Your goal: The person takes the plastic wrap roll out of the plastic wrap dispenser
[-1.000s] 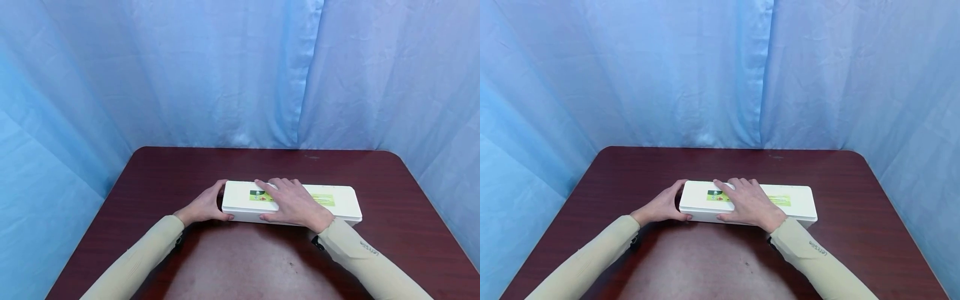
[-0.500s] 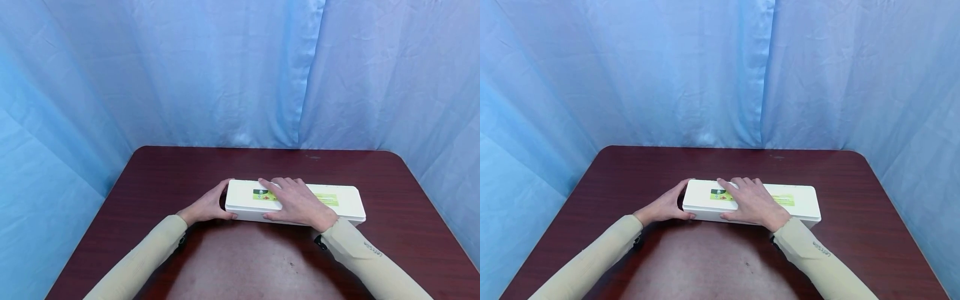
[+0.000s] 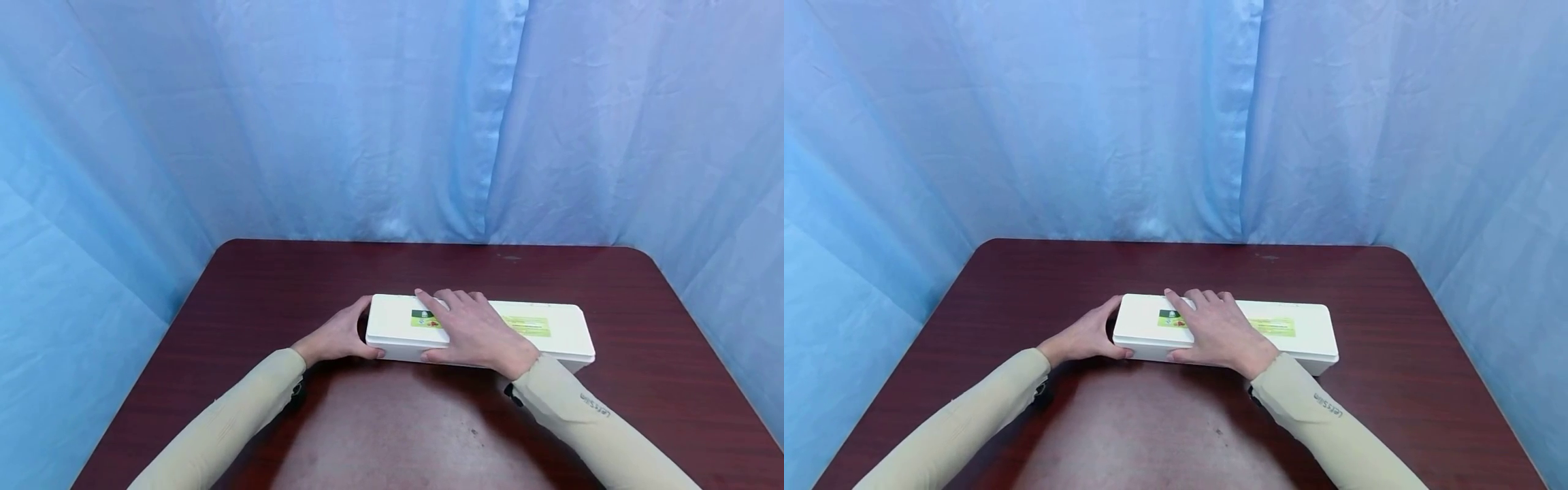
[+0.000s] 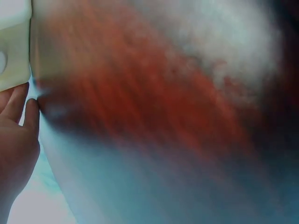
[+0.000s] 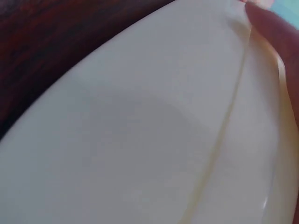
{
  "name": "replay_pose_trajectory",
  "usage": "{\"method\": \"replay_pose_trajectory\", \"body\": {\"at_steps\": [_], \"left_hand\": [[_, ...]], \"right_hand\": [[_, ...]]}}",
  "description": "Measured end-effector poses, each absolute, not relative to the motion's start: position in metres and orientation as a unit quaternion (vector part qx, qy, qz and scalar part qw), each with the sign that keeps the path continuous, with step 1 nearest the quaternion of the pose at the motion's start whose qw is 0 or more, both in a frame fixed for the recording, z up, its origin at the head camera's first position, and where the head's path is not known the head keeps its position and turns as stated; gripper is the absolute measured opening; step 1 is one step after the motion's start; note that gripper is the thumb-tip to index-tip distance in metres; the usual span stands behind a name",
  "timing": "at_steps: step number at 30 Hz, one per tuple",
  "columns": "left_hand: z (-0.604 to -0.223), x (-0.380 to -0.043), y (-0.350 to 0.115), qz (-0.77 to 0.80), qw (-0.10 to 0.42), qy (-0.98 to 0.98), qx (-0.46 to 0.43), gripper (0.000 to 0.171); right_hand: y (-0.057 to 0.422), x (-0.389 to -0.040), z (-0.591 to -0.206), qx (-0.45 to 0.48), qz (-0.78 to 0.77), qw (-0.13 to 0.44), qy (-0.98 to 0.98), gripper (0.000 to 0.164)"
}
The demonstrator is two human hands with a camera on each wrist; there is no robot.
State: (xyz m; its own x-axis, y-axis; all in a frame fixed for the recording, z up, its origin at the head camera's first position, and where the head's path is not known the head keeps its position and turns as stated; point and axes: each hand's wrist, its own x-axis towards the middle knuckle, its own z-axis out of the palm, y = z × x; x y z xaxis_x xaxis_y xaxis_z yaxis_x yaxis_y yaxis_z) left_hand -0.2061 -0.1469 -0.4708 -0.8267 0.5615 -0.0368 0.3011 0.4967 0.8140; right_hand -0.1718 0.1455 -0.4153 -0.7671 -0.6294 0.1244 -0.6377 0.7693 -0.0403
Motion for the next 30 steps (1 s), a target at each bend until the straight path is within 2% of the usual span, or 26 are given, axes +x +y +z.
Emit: {"method": "replay_pose_trajectory", "body": {"at_steps": [8, 30], "left_hand": [[-0.473, -0.208, -0.146, 0.435, 0.143, 0.854, 0.248, 0.099], [-0.470, -0.205, -0.146, 0.500, 0.160, 0.825, 0.212, 0.110]], "right_hand": [[0.145, -0.174, -0.416, 0.336, 0.048, 0.061, -0.939, 0.095], [0.150, -0.177, -0.405, 0.327, 0.084, 0.043, -0.940, 0.096]]}}
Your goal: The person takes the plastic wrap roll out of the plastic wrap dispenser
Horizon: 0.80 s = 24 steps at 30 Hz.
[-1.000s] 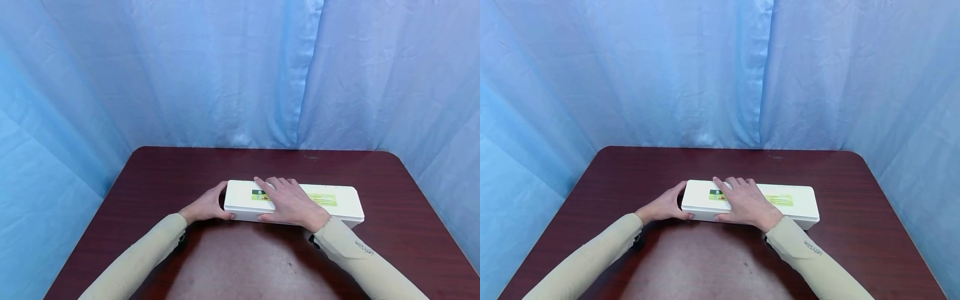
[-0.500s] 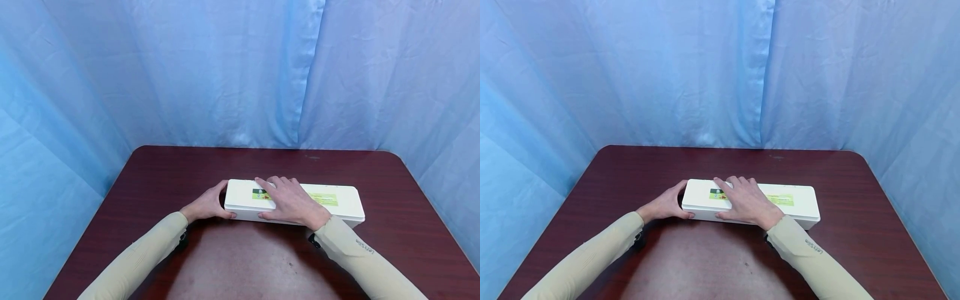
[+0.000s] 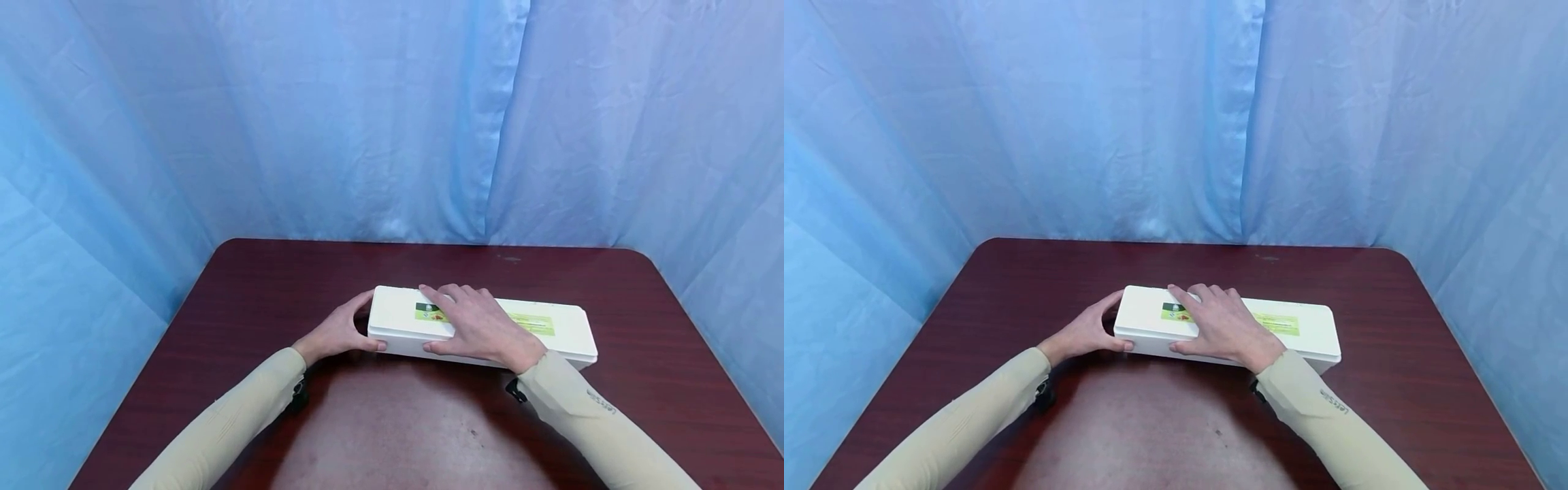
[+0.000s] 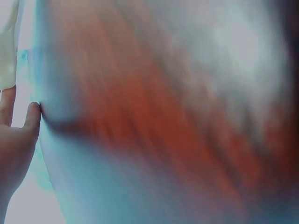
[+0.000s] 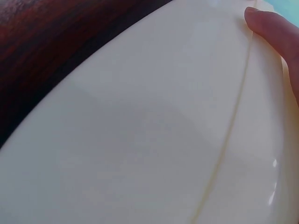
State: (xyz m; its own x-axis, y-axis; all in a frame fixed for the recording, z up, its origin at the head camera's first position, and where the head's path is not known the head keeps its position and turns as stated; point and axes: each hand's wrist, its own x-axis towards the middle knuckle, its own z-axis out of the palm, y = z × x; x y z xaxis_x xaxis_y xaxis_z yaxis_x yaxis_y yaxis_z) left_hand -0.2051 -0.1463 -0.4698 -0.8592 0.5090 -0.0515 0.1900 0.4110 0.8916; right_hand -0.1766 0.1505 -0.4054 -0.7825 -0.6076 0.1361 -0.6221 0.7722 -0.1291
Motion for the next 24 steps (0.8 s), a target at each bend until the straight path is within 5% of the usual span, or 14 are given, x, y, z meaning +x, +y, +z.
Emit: {"method": "replay_pose_trajectory", "body": {"at_steps": [24], "left_hand": [[-0.461, -0.203, -0.133, 0.525, 0.122, 0.811, 0.226, 0.099]], "right_hand": [[0.160, -0.176, -0.399, 0.333, 0.095, 0.055, -0.936, 0.097]]}}
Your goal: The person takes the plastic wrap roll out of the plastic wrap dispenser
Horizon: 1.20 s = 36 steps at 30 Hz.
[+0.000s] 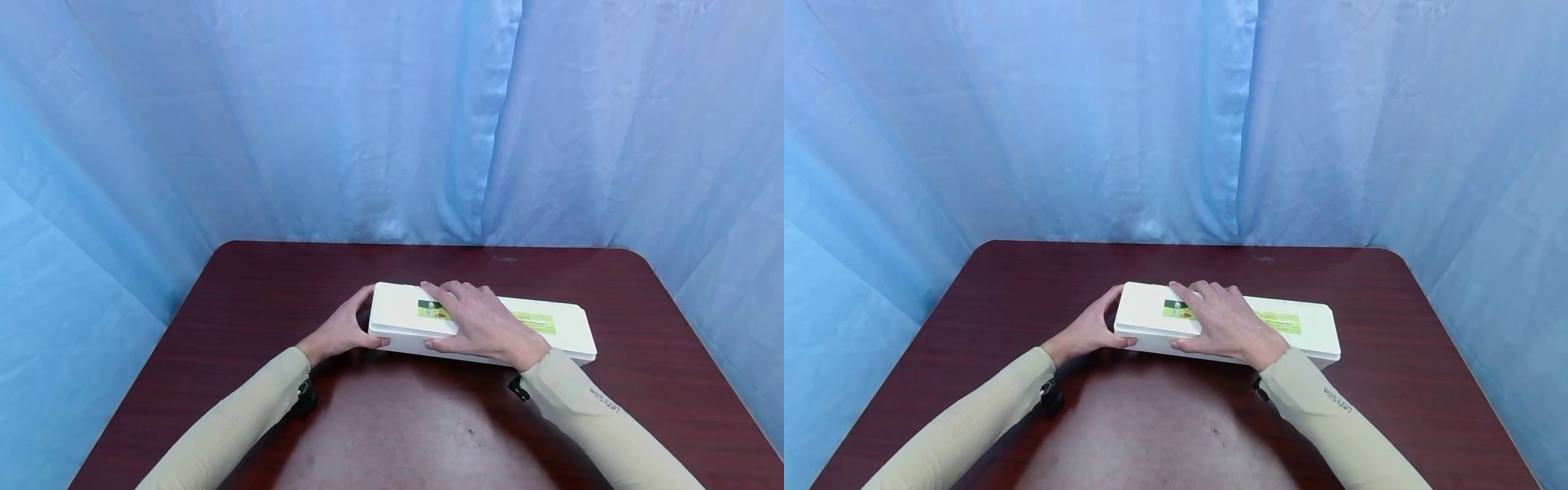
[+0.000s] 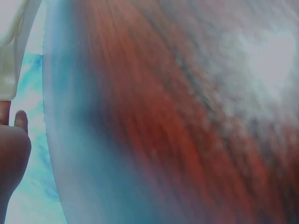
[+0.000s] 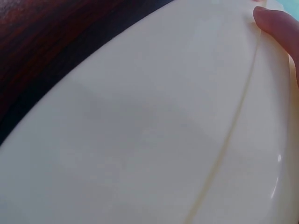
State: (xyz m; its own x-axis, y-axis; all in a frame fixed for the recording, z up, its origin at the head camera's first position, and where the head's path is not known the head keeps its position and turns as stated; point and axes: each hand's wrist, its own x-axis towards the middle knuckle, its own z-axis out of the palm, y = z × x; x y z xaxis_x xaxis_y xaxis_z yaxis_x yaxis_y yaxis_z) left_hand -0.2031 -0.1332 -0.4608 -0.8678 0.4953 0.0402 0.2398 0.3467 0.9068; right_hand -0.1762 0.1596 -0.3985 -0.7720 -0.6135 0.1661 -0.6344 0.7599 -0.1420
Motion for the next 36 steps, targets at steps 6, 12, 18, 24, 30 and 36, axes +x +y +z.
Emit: {"method": "replay_pose_trajectory", "body": {"at_steps": [6, 12, 18, 24, 30, 36], "left_hand": [[-0.460, -0.205, -0.132, 0.530, 0.121, 0.808, 0.227, 0.102], [-0.460, -0.204, -0.134, 0.540, 0.127, 0.800, 0.226, 0.104], [-0.461, -0.201, -0.137, 0.527, 0.148, 0.806, 0.227, 0.103], [-0.464, -0.199, -0.137, 0.508, 0.162, 0.815, 0.225, 0.105], [-0.465, -0.197, -0.135, 0.469, 0.164, 0.839, 0.224, 0.106], [-0.463, -0.196, -0.138, 0.479, 0.167, 0.831, 0.229, 0.110]], "right_hand": [[0.161, -0.176, -0.399, 0.330, 0.093, 0.064, -0.937, 0.099], [0.159, -0.176, -0.400, 0.331, 0.095, 0.065, -0.937, 0.099], [0.157, -0.175, -0.404, 0.335, 0.091, 0.058, -0.936, 0.097], [0.154, -0.175, -0.409, 0.334, 0.081, 0.060, -0.937, 0.096], [0.151, -0.174, -0.414, 0.333, 0.077, 0.060, -0.938, 0.097], [0.151, -0.174, -0.415, 0.340, 0.066, 0.075, -0.935, 0.100]]}}
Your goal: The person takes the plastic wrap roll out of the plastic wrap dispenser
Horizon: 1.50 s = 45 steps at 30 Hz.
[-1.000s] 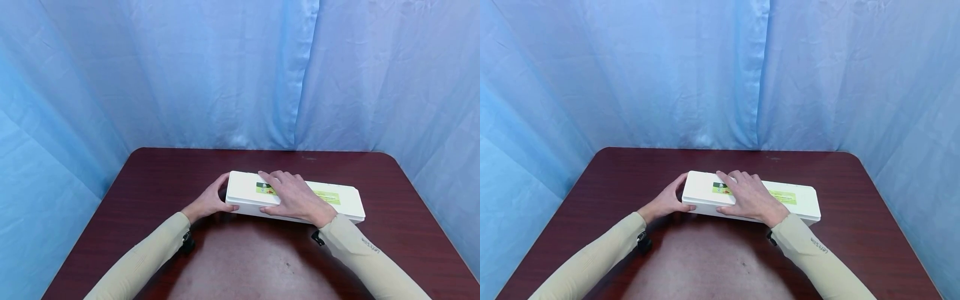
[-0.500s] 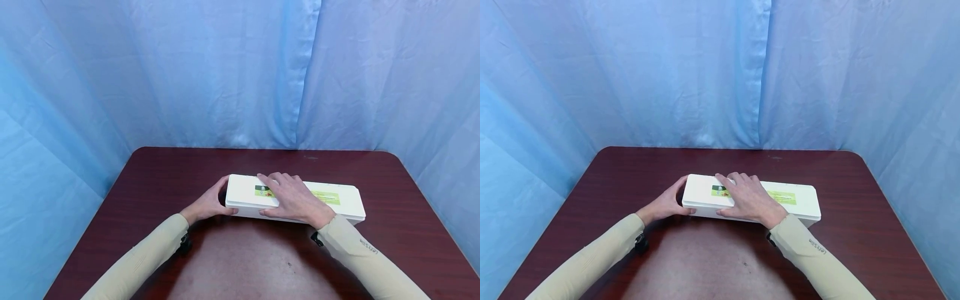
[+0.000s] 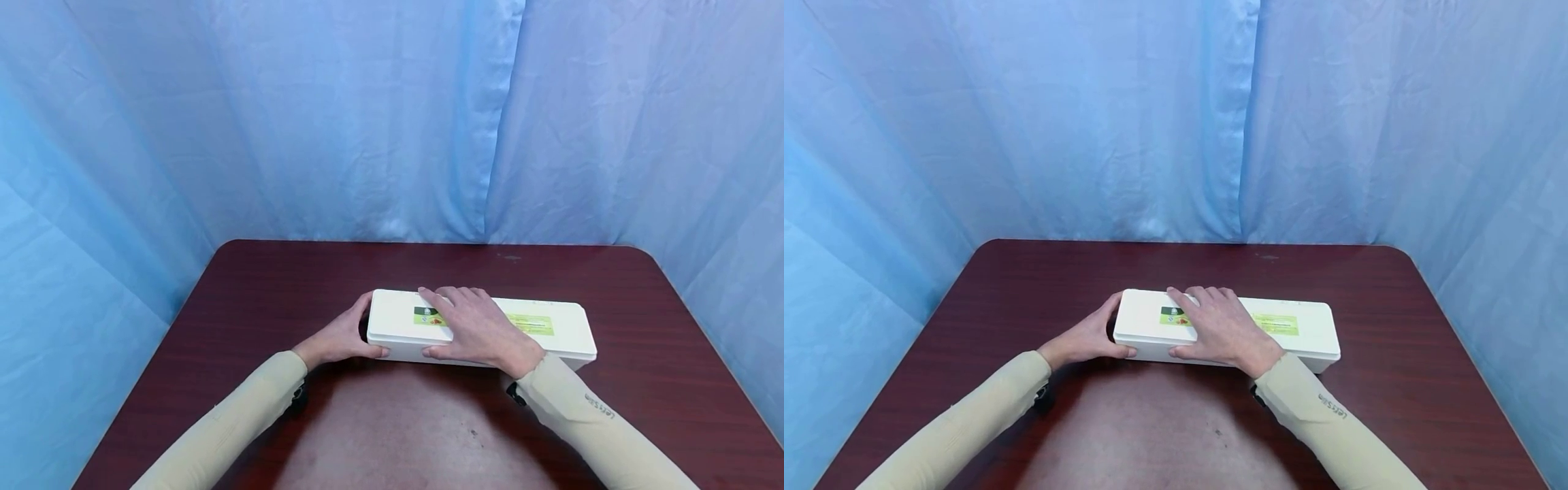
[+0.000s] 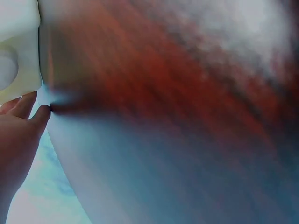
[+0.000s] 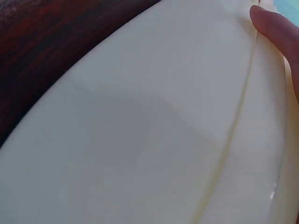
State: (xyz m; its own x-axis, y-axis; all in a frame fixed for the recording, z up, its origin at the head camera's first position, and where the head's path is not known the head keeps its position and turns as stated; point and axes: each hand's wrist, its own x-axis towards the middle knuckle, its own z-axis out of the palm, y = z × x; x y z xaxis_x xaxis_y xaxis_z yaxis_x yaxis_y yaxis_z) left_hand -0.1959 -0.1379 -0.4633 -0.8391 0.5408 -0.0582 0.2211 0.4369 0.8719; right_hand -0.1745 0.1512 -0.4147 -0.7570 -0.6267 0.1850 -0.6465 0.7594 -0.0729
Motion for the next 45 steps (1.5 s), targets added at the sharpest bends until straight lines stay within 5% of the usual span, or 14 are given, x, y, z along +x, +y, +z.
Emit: {"method": "replay_pose_trajectory", "body": {"at_steps": [31, 45], "left_hand": [[-0.463, -0.196, -0.138, 0.444, 0.148, 0.851, 0.236, 0.109], [-0.464, -0.196, -0.139, 0.454, 0.170, 0.845, 0.225, 0.110]], "right_hand": [[0.204, -0.163, -0.409, 0.332, 0.057, 0.055, -0.940, 0.112], [0.207, -0.165, -0.412, 0.330, 0.076, 0.075, -0.938, 0.097]]}}
